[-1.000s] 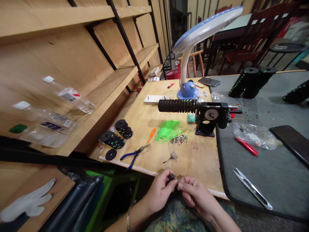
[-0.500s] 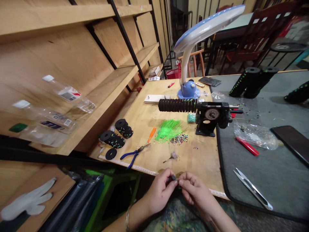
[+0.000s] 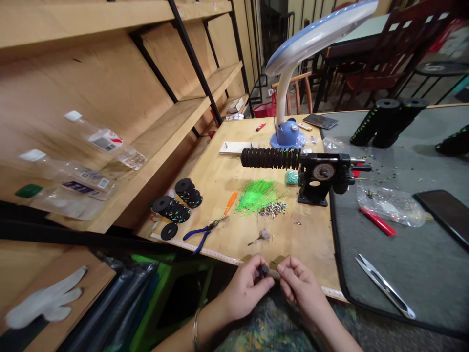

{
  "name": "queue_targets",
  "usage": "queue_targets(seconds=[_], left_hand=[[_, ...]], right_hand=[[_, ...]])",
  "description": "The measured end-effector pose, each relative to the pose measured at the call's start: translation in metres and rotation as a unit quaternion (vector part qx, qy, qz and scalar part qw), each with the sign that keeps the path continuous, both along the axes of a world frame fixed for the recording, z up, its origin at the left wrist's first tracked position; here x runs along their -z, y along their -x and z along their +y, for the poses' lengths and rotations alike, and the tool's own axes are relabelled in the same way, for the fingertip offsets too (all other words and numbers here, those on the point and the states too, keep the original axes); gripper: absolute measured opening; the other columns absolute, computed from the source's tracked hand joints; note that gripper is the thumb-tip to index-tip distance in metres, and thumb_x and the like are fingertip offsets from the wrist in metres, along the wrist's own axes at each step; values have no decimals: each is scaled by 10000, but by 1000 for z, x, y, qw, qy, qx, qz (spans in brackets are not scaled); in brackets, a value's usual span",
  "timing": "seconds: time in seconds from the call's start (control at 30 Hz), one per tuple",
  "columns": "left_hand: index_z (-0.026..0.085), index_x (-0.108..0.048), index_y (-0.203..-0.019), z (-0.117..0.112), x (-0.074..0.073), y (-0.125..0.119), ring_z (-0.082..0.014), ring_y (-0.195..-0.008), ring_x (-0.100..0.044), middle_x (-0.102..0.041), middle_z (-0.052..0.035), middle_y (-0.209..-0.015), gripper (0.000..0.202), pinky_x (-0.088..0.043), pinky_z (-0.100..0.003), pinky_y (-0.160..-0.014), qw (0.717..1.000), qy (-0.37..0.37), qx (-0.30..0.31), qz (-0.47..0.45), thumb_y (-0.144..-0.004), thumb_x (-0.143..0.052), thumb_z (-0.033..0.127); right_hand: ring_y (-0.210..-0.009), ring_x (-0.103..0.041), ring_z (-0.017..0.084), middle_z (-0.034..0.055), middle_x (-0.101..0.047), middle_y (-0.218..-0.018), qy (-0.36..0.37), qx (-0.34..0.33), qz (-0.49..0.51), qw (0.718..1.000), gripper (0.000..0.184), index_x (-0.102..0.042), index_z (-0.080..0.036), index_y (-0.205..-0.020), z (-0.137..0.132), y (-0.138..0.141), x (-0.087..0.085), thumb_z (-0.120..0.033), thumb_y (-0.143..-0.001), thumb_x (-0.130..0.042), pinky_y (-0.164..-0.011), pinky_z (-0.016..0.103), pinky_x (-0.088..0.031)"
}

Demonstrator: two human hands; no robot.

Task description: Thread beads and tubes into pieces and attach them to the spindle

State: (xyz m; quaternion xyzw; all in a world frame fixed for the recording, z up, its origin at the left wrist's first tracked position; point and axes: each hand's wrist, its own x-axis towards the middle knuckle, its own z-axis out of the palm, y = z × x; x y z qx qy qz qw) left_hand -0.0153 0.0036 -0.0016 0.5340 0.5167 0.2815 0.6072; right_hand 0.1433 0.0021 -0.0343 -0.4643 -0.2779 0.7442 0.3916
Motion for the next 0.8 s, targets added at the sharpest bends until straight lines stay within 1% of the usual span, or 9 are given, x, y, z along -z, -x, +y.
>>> queue_targets(seconds=[0.07,0.13,0.23,0.33,0.47,0.57,0.7,0.8], left_hand=[[186,-466,-832,1,-2,-2,-120,-714,-469,-475,31,-752,178,-384,-243,-684,999,17,-13,-35,-752,-621,149],[184,-467,-839,1,-4,-3,-111,-698,-469,-480,34,-751,214,-385,-233,-666,997,40,-26,-56,-723,-644,150],[184,-473,-831,2,-5,-5,-97,-606,-463,-483,46,-694,199,-376,-221,-583,993,78,-42,-74,-725,-639,208],[182,-481,-785,2,-3,-7,-96,-536,-453,-485,54,-591,141,-359,-221,-542,992,92,-42,-71,-732,-603,228],[179,-491,-737,2,1,-7,-102,-504,-442,-483,54,-522,57,-346,-224,-525,996,70,-37,-43,-710,-542,177],[175,-504,-710,3,2,-8,-106,-528,-436,-469,51,-548,36,-351,-226,-540,998,35,-41,-15,-694,-520,147],[158,-544,-700,5,2,-10,-121,-624,-450,-499,24,-638,25,-367,-232,-605,998,-19,-53,22,-694,-556,137],[154,-557,-687,4,1,-13,-109,-583,-414,-468,41,-595,46,-347,-225,-574,998,-14,-54,21,-717,-591,160]], right_hand=[[-320,-187,36,-144,-355,-345,-12,0,0,1000,480,-456,-217,-697,0,1,0,-651,-700,-663,-357,176,-143],[-326,-174,36,-149,-334,-345,-21,-2,-1,1000,494,-452,-218,-692,1,1,0,-666,-692,-660,-362,180,-136],[-341,-179,41,-148,-329,-353,-31,5,-6,999,494,-454,-217,-694,1,1,-1,-668,-695,-655,-376,185,-131],[-345,-178,45,-149,-319,-360,-32,10,-16,999,491,-450,-221,-694,0,1,-3,-667,-693,-654,-383,192,-118],[-358,-194,48,-147,-306,-383,-38,7,-31,999,496,-435,-223,-681,0,1,-5,-675,-695,-641,-397,193,-123],[-369,-226,55,-137,-331,-391,-55,1,-45,997,482,-440,-220,-687,-1,1,-4,-664,-717,-627,-407,193,-154],[-379,-233,64,-134,-327,-407,-64,-2,-41,997,459,-442,-223,-695,-2,4,0,-643,-739,-622,-407,196,-156],[-391,-223,66,-134,-317,-421,-68,-4,-32,997,461,-431,-226,-685,-2,6,1,-641,-736,-627,-414,199,-158]])
